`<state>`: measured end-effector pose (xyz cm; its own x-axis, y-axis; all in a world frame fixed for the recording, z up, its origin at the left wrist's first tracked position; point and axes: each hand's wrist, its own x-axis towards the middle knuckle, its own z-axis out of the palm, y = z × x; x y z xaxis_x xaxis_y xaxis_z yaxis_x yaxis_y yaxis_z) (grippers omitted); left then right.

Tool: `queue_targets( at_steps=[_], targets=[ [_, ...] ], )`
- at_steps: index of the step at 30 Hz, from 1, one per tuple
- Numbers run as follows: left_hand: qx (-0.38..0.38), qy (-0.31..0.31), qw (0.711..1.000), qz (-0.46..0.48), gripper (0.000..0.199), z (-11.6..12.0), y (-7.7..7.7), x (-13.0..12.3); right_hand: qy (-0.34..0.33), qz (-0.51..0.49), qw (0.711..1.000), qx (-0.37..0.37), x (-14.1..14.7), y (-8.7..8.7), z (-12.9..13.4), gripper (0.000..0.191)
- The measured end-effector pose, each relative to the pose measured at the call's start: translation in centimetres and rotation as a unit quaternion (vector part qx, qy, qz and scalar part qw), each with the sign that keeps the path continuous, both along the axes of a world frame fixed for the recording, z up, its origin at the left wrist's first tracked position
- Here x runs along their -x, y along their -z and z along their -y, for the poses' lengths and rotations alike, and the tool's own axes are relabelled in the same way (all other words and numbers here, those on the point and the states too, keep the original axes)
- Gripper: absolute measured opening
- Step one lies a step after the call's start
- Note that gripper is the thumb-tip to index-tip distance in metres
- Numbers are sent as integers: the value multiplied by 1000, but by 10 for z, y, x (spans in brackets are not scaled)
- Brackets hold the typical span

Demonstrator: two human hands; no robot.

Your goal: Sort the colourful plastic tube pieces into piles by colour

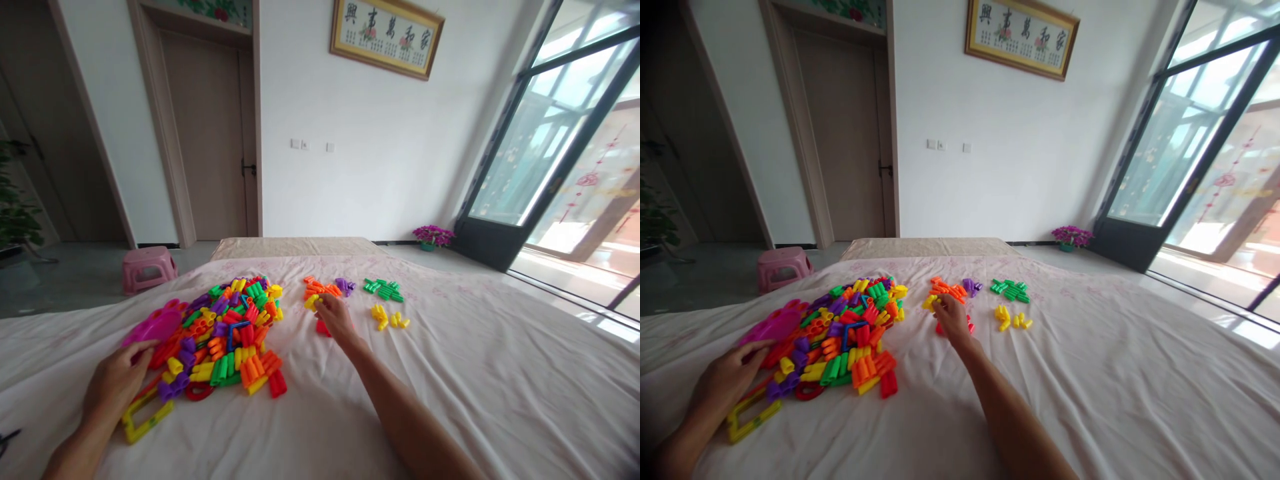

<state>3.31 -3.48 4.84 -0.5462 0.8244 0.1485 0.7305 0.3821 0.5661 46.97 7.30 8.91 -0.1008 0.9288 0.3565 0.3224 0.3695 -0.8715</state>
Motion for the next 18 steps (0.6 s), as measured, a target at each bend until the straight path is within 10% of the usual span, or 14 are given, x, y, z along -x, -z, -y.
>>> queue_targets(
  at_steps=[12,15,18],
  targets=[
    [18,-7,1000,-2,52,3,-3,1,429,258,865,28,-135,12,6,42],
    [12,-20,1000,-1,52,4,-2,0,424,277,861,-36,-123,12,11,39],
    [2,-26,1000,5,51,5,-2,-2,293,260,917,-80,-84,13,18,33]
  ],
)
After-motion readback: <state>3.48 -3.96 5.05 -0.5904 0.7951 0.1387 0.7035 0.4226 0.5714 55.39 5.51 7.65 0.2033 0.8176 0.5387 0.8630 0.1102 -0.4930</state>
